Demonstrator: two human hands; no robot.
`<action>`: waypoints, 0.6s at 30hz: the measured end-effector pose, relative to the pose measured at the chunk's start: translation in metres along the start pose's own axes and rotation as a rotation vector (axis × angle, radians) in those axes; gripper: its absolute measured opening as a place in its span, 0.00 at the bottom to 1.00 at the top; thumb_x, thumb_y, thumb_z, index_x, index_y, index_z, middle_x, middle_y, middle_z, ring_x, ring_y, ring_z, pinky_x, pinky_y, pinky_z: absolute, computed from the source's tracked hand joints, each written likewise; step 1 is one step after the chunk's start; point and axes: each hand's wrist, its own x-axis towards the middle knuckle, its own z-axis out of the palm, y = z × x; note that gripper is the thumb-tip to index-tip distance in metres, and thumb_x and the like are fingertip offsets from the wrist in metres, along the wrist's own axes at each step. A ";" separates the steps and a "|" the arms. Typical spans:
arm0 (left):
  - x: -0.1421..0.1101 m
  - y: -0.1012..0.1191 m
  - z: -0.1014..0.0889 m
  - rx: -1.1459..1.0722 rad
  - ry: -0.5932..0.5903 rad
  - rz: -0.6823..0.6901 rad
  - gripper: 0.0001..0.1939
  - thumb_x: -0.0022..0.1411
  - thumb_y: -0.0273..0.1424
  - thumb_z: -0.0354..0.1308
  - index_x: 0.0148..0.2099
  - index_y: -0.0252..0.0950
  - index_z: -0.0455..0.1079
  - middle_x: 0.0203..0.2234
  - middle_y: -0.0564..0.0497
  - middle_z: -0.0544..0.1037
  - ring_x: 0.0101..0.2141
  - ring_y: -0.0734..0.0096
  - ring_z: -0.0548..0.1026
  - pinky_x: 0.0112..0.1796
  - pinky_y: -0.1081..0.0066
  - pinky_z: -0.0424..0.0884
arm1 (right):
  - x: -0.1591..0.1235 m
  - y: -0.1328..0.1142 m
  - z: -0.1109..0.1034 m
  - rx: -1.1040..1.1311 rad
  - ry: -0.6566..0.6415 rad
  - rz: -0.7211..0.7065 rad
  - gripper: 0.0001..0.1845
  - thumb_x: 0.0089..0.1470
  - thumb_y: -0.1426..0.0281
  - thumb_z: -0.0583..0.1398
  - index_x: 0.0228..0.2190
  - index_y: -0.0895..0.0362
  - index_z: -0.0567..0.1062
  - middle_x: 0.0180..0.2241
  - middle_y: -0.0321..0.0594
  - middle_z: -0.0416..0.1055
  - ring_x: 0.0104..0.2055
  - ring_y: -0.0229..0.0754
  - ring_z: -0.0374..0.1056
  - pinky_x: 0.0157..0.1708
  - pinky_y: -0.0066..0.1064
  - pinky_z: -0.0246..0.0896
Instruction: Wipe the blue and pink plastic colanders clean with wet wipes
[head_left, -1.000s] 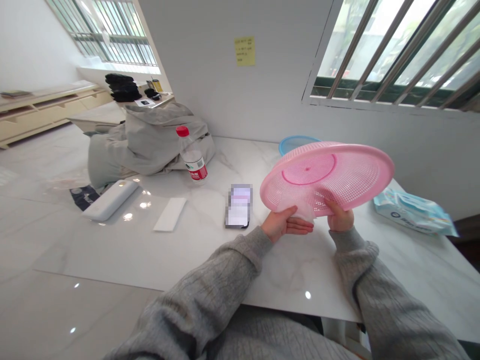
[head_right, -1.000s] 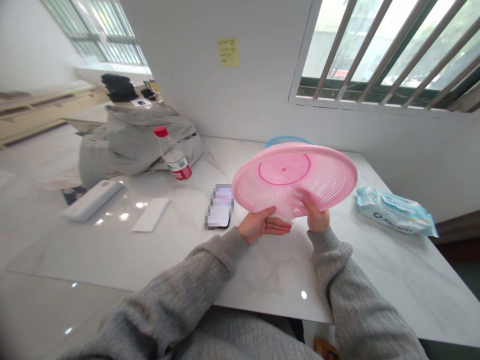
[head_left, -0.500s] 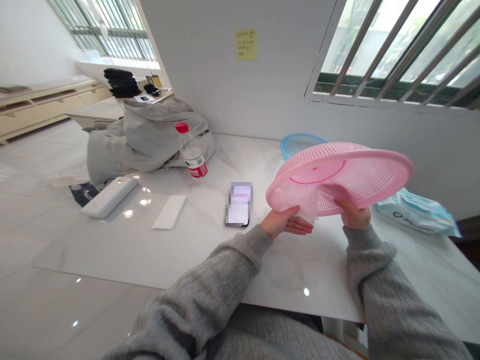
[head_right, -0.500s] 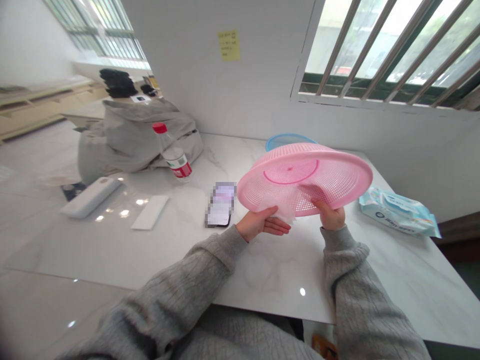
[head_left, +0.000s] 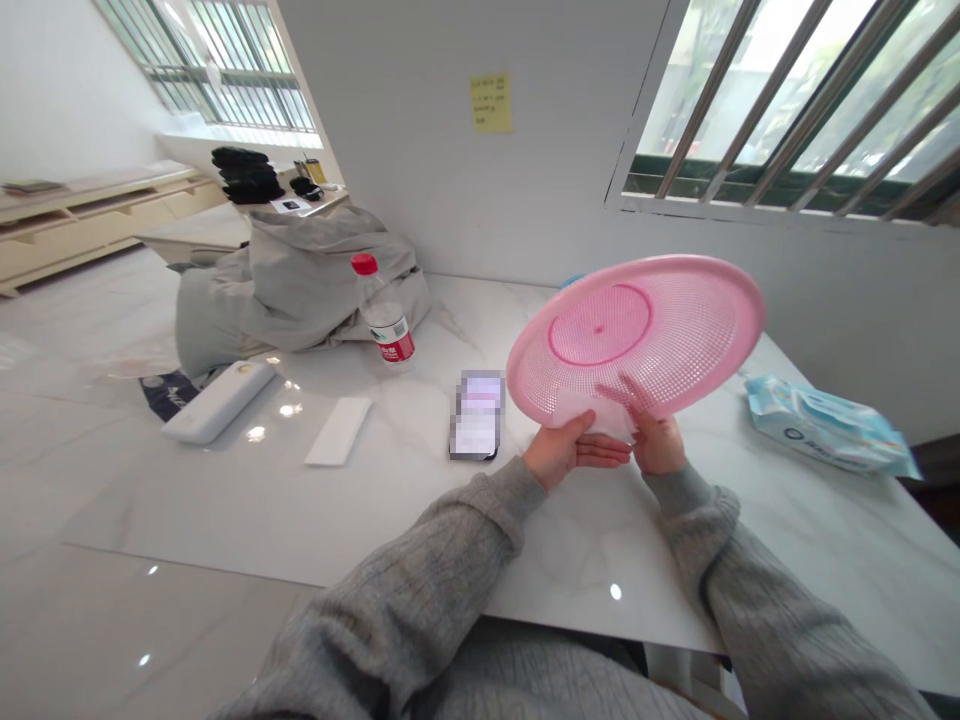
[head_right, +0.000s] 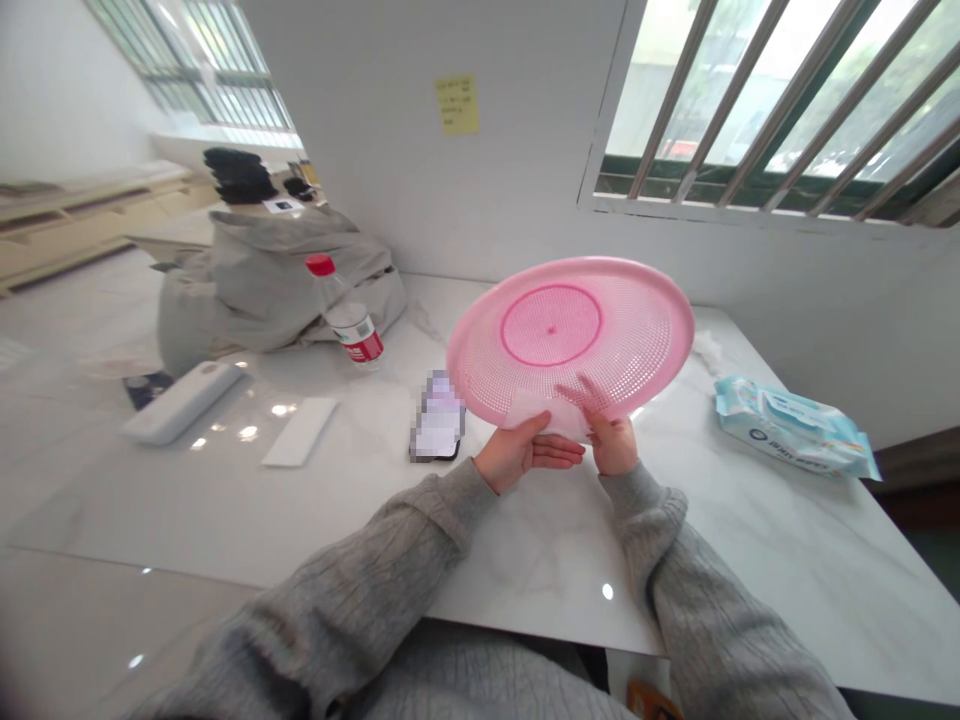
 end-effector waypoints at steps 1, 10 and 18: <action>0.000 0.000 0.001 0.005 0.014 0.005 0.26 0.71 0.44 0.53 0.43 0.22 0.78 0.39 0.29 0.84 0.36 0.58 0.84 0.45 0.61 0.79 | 0.000 0.002 0.000 -0.004 -0.003 -0.002 0.28 0.60 0.56 0.63 0.60 0.46 0.70 0.58 0.43 0.73 0.61 0.48 0.71 0.61 0.47 0.70; -0.001 0.002 0.002 0.014 0.022 -0.002 0.24 0.68 0.43 0.58 0.43 0.23 0.79 0.39 0.30 0.84 0.35 0.58 0.84 0.48 0.58 0.78 | 0.006 -0.011 -0.015 -0.021 0.028 -0.058 0.24 0.59 0.59 0.64 0.55 0.52 0.75 0.52 0.46 0.77 0.57 0.52 0.74 0.56 0.48 0.73; 0.001 -0.003 0.003 0.112 0.029 0.037 0.29 0.62 0.51 0.62 0.42 0.24 0.78 0.39 0.30 0.84 0.35 0.56 0.84 0.46 0.57 0.80 | 0.005 -0.027 -0.020 -0.098 0.129 -0.116 0.23 0.59 0.58 0.65 0.52 0.56 0.77 0.46 0.48 0.80 0.51 0.51 0.77 0.52 0.46 0.74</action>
